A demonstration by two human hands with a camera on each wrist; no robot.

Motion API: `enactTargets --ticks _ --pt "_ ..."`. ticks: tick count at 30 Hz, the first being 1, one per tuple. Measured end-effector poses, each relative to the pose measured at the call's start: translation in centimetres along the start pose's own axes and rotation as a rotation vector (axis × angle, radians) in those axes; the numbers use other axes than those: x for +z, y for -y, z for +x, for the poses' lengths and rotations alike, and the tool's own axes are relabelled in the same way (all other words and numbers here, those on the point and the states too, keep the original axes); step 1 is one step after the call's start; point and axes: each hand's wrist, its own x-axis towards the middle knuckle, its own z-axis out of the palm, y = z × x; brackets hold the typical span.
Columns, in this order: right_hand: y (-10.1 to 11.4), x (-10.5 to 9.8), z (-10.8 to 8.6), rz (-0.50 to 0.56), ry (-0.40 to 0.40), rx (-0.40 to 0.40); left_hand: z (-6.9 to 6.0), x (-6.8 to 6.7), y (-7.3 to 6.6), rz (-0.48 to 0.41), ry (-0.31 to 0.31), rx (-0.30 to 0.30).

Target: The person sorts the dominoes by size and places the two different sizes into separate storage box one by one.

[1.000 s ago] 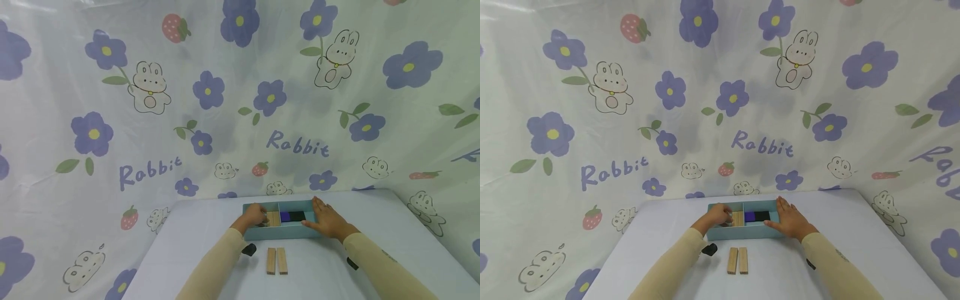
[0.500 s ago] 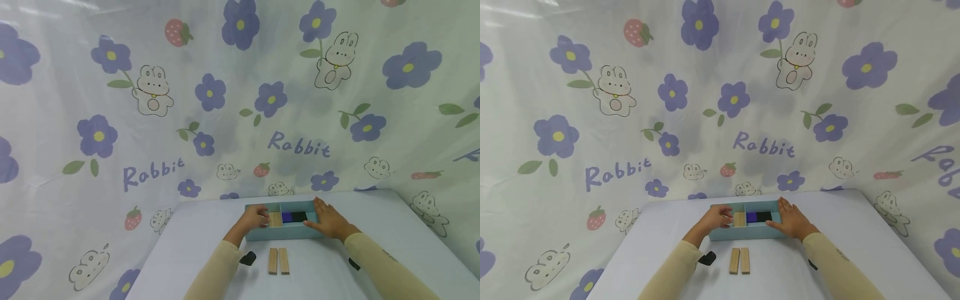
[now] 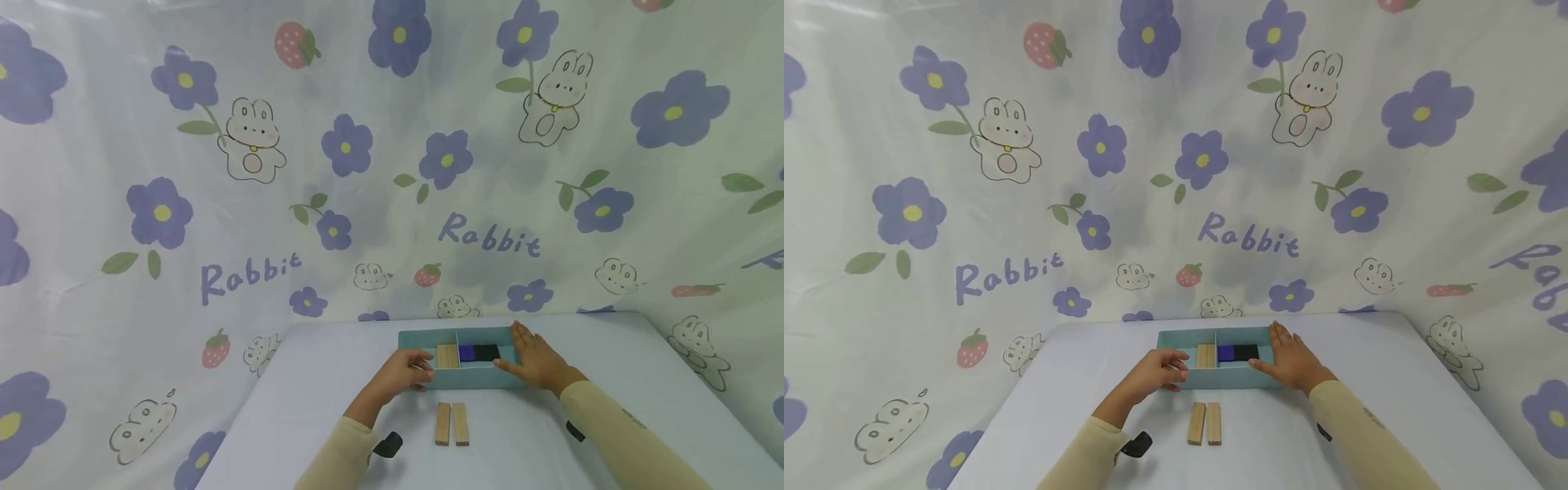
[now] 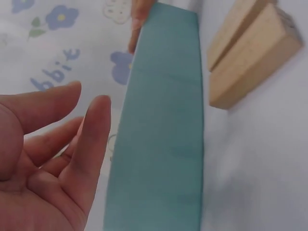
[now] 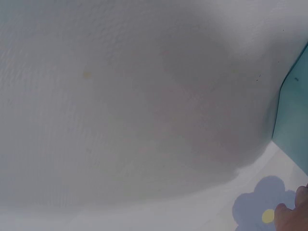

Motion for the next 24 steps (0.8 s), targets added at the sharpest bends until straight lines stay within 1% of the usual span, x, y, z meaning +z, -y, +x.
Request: enactTargets --ticks 4,9,14,19,22,24 --pt "0.0 -0.1 0.1 -0.012 -0.001 -0.003 -1.0 0.2 1.0 -0.003 0.023 -0.013" --pt "-0.1 0.0 0.1 -0.002 0.012 -0.003 -2.2 1.4 2.5 -0.006 0.027 -0.039" --pt "-0.1 0.0 0.1 -0.001 0.015 -0.013 -3.3 2.3 3.3 -0.015 0.026 -0.086" --pt "-0.1 -0.1 0.0 -0.006 0.004 -0.019 -3.5 2.7 3.9 -0.014 0.025 -0.094" --pt "-0.2 -0.1 0.0 0.006 0.001 -0.02 -3.5 2.9 4.2 0.002 0.036 -0.1" --pt "-0.1 0.1 0.0 0.01 0.005 -0.018 -3.5 3.1 4.4 0.032 0.043 -0.106"
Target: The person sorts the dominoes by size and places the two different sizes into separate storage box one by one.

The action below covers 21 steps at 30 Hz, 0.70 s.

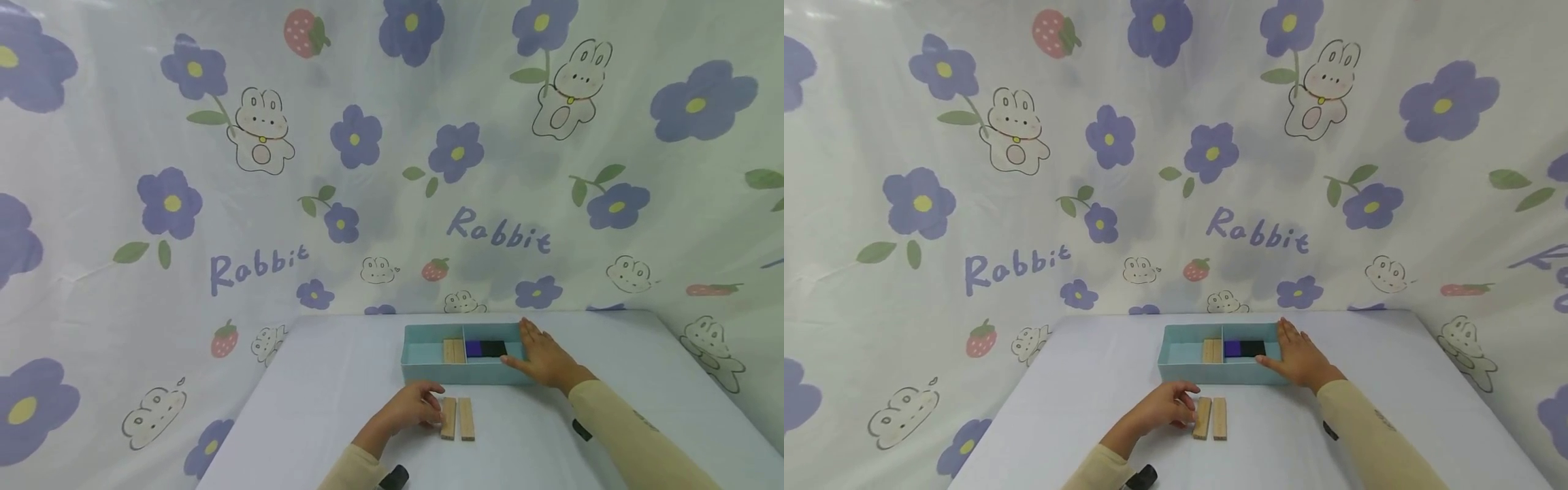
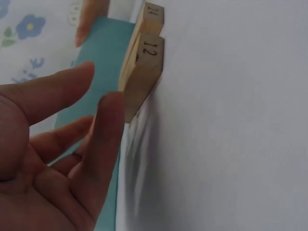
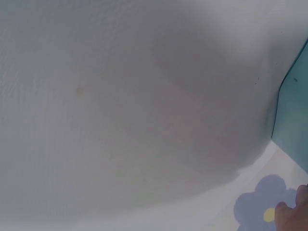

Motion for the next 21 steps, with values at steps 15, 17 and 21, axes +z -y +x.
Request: enactTargets --ticks 15,17,21 --pt "0.2 0.12 0.0 0.019 0.006 0.017 0.34 0.93 0.09 0.302 0.004 -0.009" --pt "0.26 0.07 -0.02 0.02 0.01 0.017 0.36 0.94 0.15 0.292 -0.003 -0.011" --pt "0.27 -0.12 -0.12 0.019 0.013 0.03 0.51 0.99 0.03 0.291 -0.004 -0.003"
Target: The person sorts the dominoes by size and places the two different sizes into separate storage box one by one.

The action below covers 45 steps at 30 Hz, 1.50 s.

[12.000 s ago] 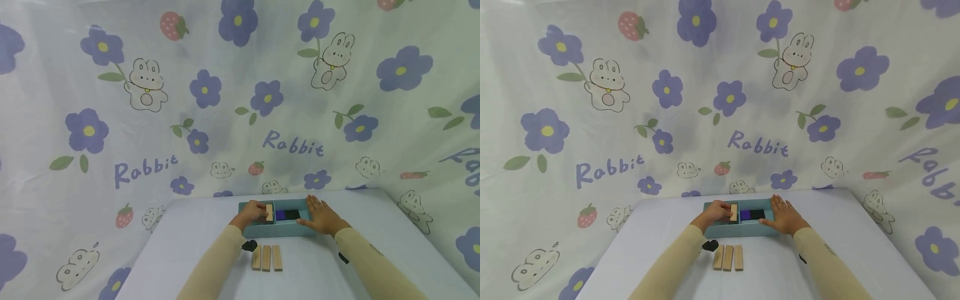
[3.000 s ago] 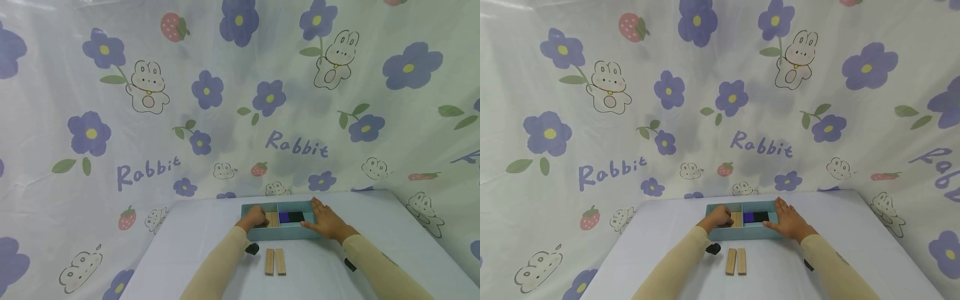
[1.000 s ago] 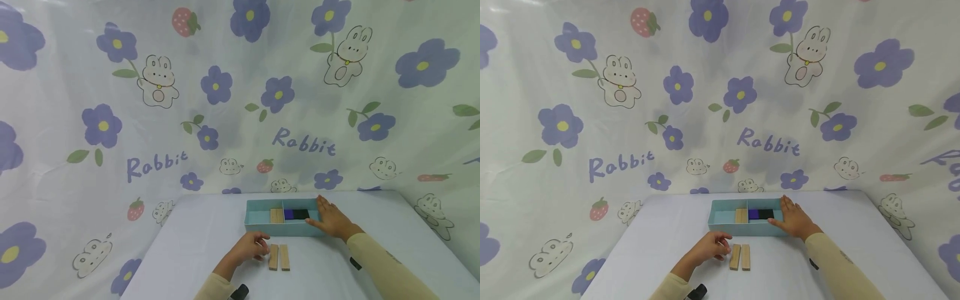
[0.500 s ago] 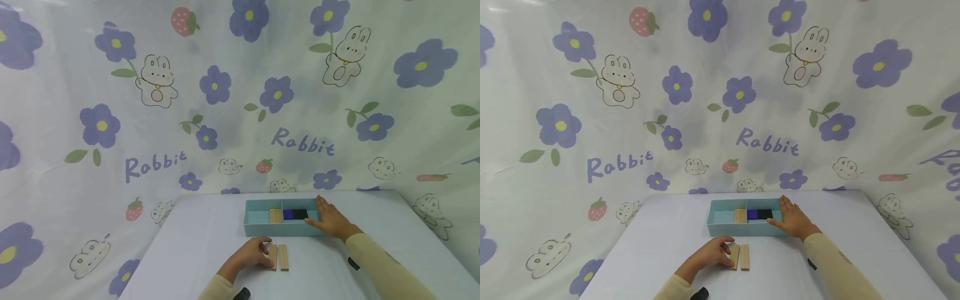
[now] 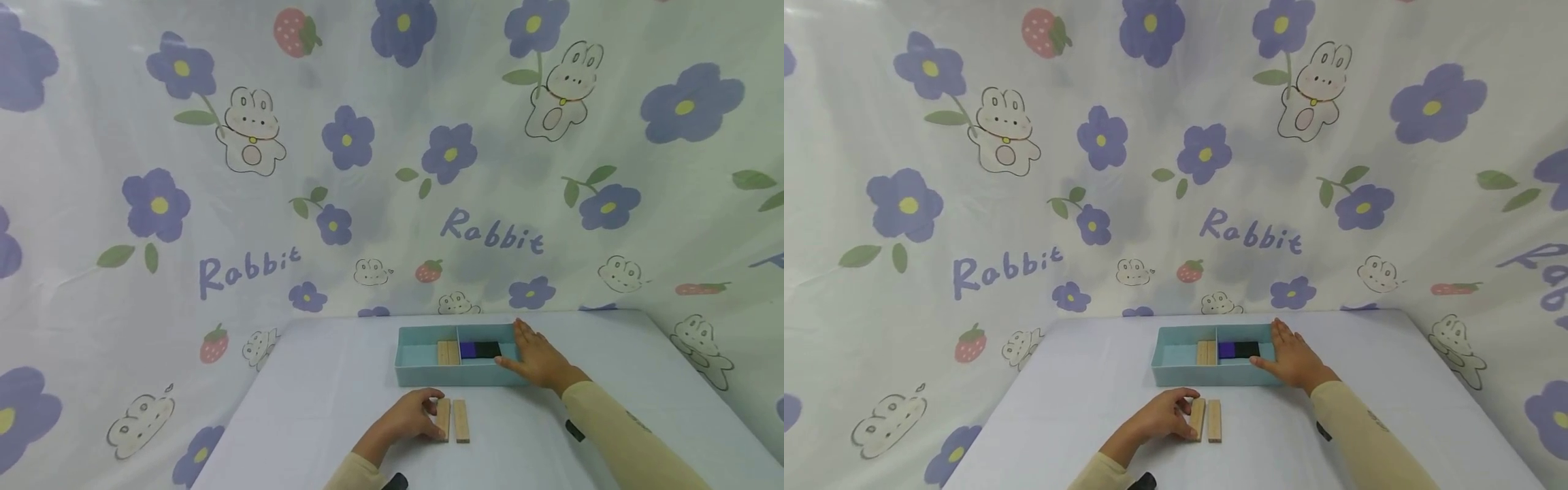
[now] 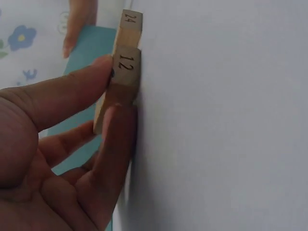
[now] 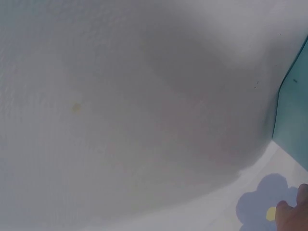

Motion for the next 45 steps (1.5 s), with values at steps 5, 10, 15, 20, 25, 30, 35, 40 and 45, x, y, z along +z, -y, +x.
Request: enactTargets --ticks 5,10,15,20,25,30,35,40,45 --pt "0.2 -0.1 0.1 0.015 0.004 0.0 -0.2 0.0 -0.4 -0.004 -0.007 -0.008" --pt "0.1 0.0 0.2 0.004 0.001 -0.001 -0.5 0.0 -0.7 -0.043 -0.016 -0.007" --pt "-0.1 0.0 0.2 -0.012 0.001 0.006 -0.7 -0.5 -0.5 -0.105 -0.013 0.013" --pt "-0.2 0.1 0.1 -0.002 0.002 0.012 -0.6 -1.5 0.2 -0.172 -0.023 0.027" --pt "-0.2 0.2 0.1 0.002 0.008 0.016 -0.4 -2.4 0.5 -0.256 -0.034 0.036" --pt "-0.4 0.3 0.0 -0.005 -0.001 0.011 0.0 -3.3 0.3 -0.293 -0.049 0.04" --pt "-0.4 0.2 0.0 -0.001 0.0 0.001 0.2 -4.2 -0.5 -0.254 -0.064 0.044" --pt "-0.3 0.1 0.0 -0.005 0.001 0.001 0.6 -5.1 -1.3 -0.233 -0.061 0.065" --pt "-0.1 -0.1 0.0 -0.005 0.0 0.001 1.1 -5.9 -2.0 -0.212 -0.072 0.077"
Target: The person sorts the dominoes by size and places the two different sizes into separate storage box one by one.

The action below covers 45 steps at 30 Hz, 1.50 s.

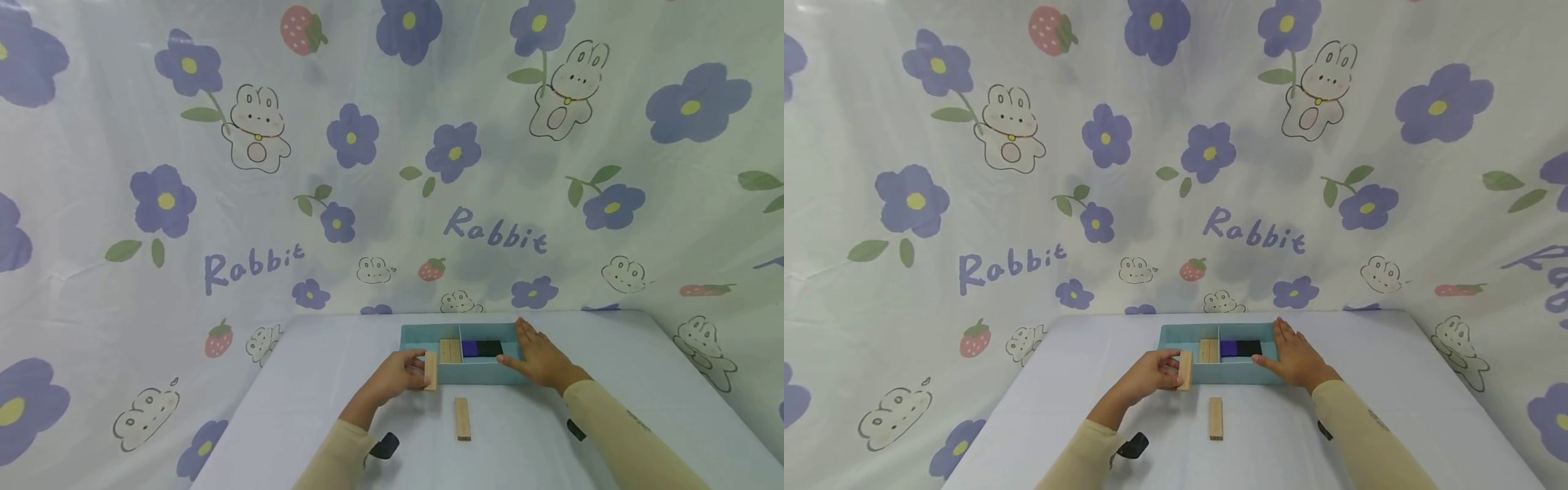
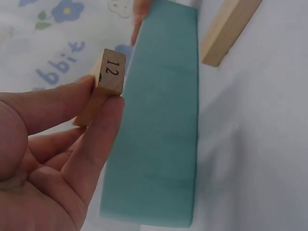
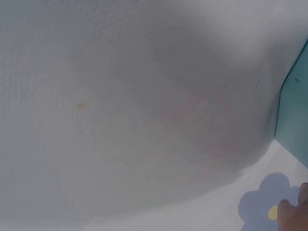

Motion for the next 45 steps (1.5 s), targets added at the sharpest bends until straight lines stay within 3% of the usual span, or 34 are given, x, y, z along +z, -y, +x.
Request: enactTargets --ticks 6,15,21,25,29,33,40,45 --pt "-0.1 0.0 0.0 0.001 0.01 0.008 1.0 -0.6 -0.9 0.074 -0.016 -0.007" --pt "0.1 0.3 0.0 0.02 0.011 -0.005 3.0 -1.3 -0.5 -0.033 -0.002 -0.029" --pt "0.4 0.3 -0.2 0.017 0.015 -0.001 4.2 -1.7 -0.4 -0.039 0.007 0.001" --pt "0.2 0.2 -0.1 0.008 0.02 0.0 5.2 -1.8 -0.9 0.028 -0.004 0.004" --pt "0.1 0.1 0.0 0.006 0.008 -0.009 6.2 -1.6 -1.5 0.093 -0.012 -0.022" --pt "0.0 0.1 0.2 0.008 0.006 -0.01 7.0 -1.2 -1.5 0.078 -0.021 -0.076" --pt "0.1 0.1 0.1 0.011 0.019 -0.007 7.4 -0.5 -0.8 0.091 -0.034 -0.127" --pt "0.2 0.1 -0.1 0.018 0.003 -0.005 7.6 -0.3 -0.3 0.165 -0.042 -0.137"
